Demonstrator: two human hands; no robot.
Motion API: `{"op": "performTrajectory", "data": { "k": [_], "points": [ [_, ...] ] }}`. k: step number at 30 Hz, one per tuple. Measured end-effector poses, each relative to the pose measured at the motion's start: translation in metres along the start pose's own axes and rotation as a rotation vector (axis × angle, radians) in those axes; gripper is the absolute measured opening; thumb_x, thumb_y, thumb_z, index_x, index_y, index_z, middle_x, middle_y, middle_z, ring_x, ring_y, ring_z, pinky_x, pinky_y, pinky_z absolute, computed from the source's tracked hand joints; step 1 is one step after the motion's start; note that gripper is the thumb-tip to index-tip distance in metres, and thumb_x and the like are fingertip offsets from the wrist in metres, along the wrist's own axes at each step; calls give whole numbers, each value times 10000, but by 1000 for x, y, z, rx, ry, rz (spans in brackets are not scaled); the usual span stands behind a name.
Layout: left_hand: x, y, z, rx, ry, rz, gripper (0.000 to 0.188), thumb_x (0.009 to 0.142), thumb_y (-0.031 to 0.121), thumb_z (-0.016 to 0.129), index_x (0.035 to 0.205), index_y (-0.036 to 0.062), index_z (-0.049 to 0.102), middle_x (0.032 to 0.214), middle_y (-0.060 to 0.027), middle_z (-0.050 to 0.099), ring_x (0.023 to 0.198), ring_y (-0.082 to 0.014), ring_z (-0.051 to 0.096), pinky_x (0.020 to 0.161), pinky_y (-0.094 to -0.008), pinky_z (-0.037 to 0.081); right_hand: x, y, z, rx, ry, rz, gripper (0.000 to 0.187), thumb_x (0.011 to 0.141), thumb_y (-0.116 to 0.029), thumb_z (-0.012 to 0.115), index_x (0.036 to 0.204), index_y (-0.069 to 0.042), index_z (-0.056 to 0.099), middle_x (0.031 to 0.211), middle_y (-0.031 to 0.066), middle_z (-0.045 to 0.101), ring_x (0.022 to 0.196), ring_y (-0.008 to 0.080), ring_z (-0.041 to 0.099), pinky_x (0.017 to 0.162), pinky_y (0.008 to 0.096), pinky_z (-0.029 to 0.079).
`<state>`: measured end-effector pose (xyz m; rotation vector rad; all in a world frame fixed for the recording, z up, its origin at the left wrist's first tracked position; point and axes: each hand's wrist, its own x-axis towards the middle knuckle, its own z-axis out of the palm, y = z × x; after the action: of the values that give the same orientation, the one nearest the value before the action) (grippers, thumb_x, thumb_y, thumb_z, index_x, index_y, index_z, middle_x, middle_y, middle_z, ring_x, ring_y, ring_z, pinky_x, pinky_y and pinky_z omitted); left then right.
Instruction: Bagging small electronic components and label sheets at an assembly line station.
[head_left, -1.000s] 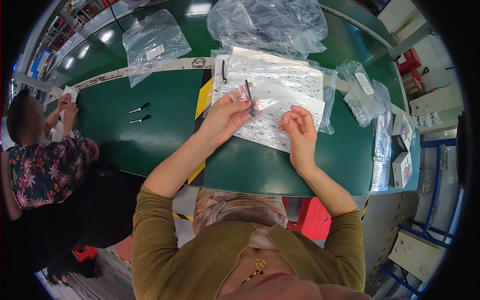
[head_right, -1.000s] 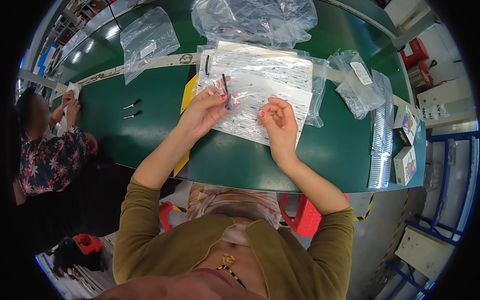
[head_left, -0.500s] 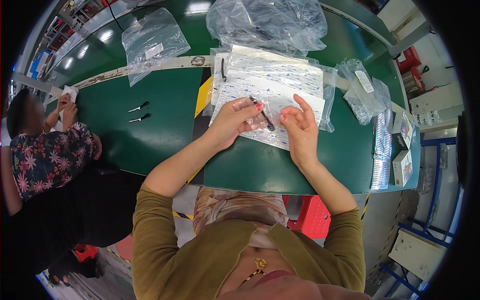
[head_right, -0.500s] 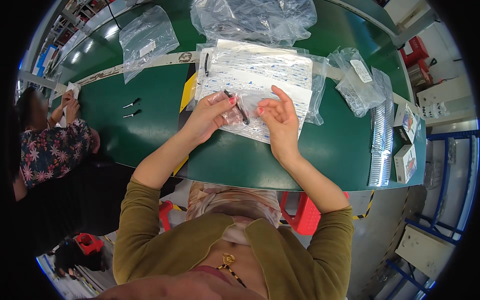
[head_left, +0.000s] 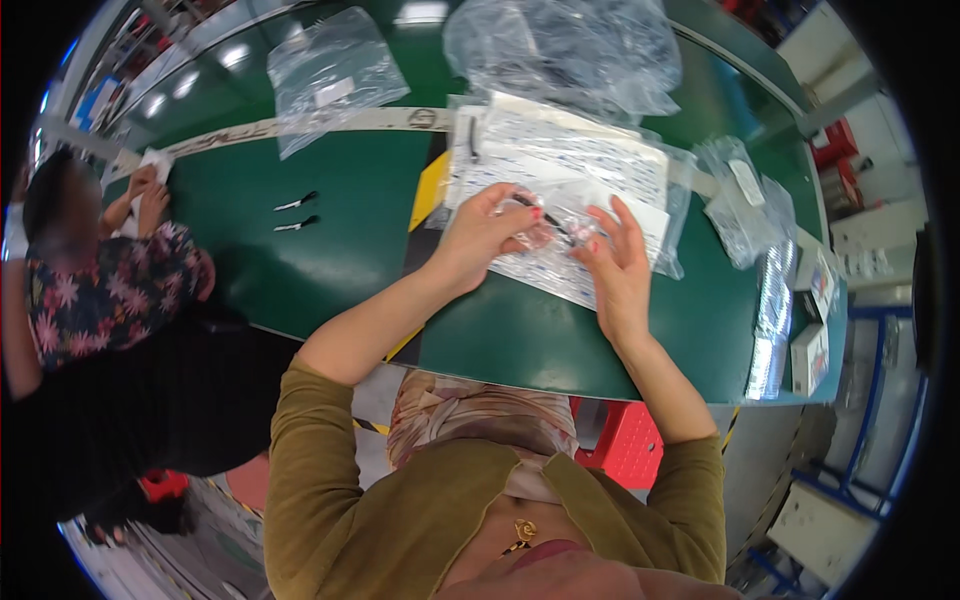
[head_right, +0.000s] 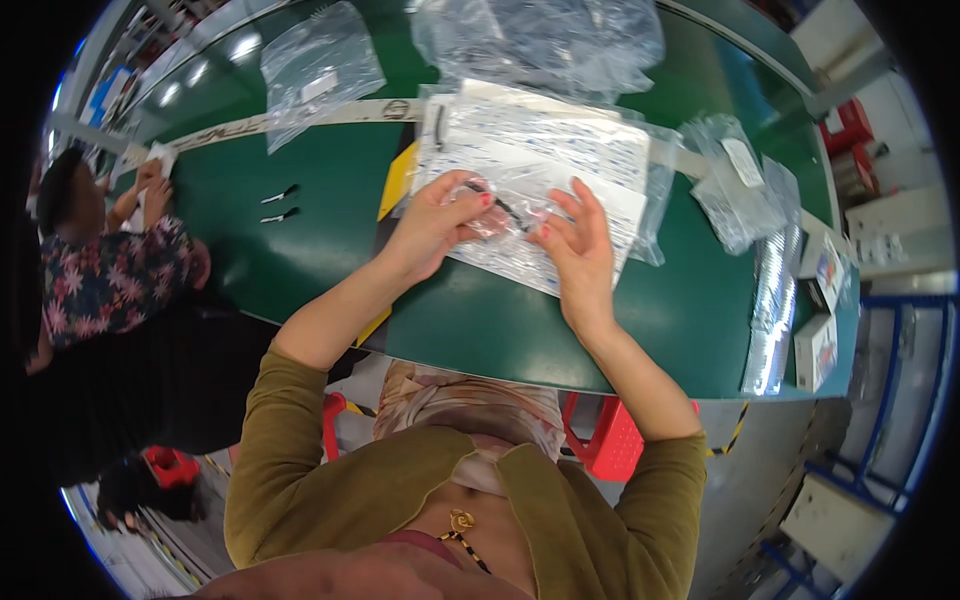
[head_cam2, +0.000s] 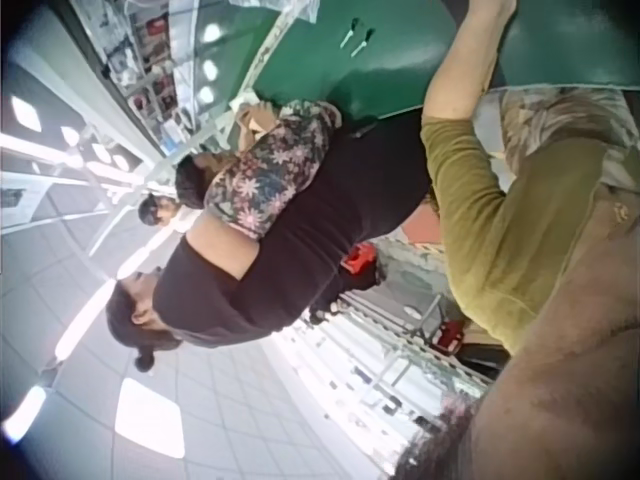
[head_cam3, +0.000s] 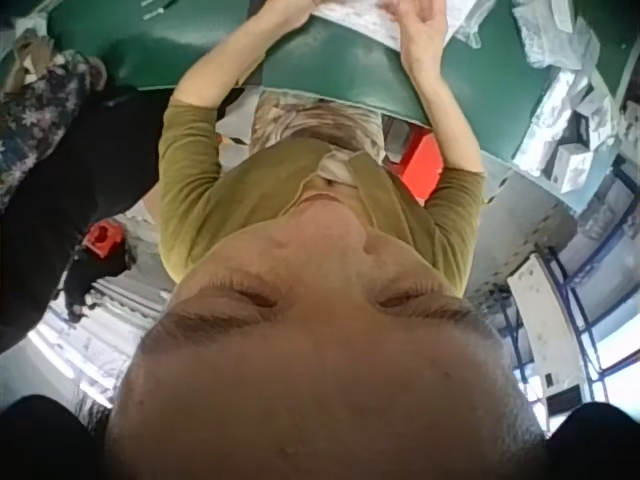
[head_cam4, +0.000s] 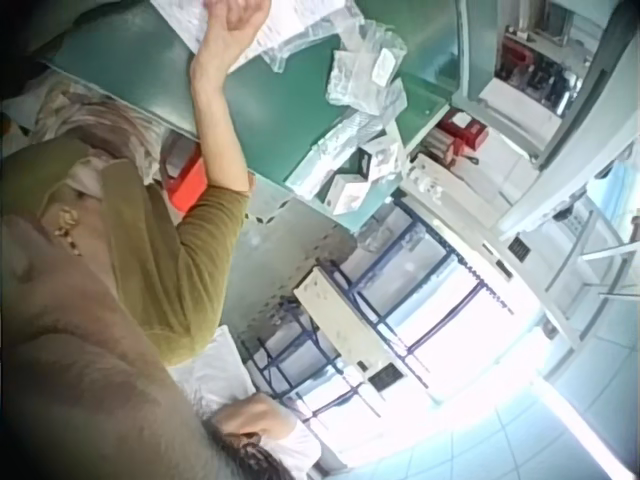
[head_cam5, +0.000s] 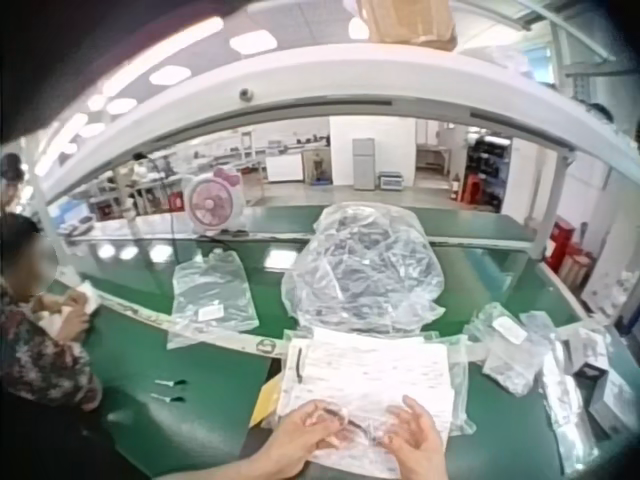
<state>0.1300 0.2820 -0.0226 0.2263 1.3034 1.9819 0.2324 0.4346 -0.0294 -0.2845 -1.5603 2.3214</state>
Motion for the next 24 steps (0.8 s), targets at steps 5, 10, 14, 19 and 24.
{"op": "performTrajectory", "data": {
  "k": [5,10,14,19,24],
  "points": [
    [7,-8,-4,-95,-37,34,195,797,115,619,942,33,518,865,-76,591,770,-166,619,660,-276,523,-2,-2,4,-64,151,-45,537,845,-24,522,1320,-41,273,1246,171,411,1050,226,492,831,331,455],
    [6,-13,0,-55,-119,98,153,795,65,596,919,5,531,861,-66,594,766,-138,607,638,-238,506,-7,-1,2,-61,36,35,486,827,42,515,1278,0,338,873,50,562,805,115,538,755,254,448],
    [4,-12,-3,-40,-169,82,147,807,26,567,940,13,503,925,-83,594,817,-136,594,714,-257,506,-9,0,6,-141,117,-67,449,822,61,517,1245,-7,385,870,27,549,784,77,511,755,205,416],
    [7,-14,-2,-96,-149,134,251,739,-64,571,976,-34,493,806,-107,595,688,-163,606,608,-253,498,-8,0,9,-98,105,-67,383,845,16,513,1213,-7,411,911,52,560,817,91,522,770,211,416],
    [5,-12,-2,16,-224,174,286,767,-38,569,1034,-31,465,866,-109,598,766,-148,605,680,-249,499,-3,10,-9,-214,121,-109,200,856,-27,528,1052,12,519,932,63,565,824,105,534,767,225,426]
  ]
}}
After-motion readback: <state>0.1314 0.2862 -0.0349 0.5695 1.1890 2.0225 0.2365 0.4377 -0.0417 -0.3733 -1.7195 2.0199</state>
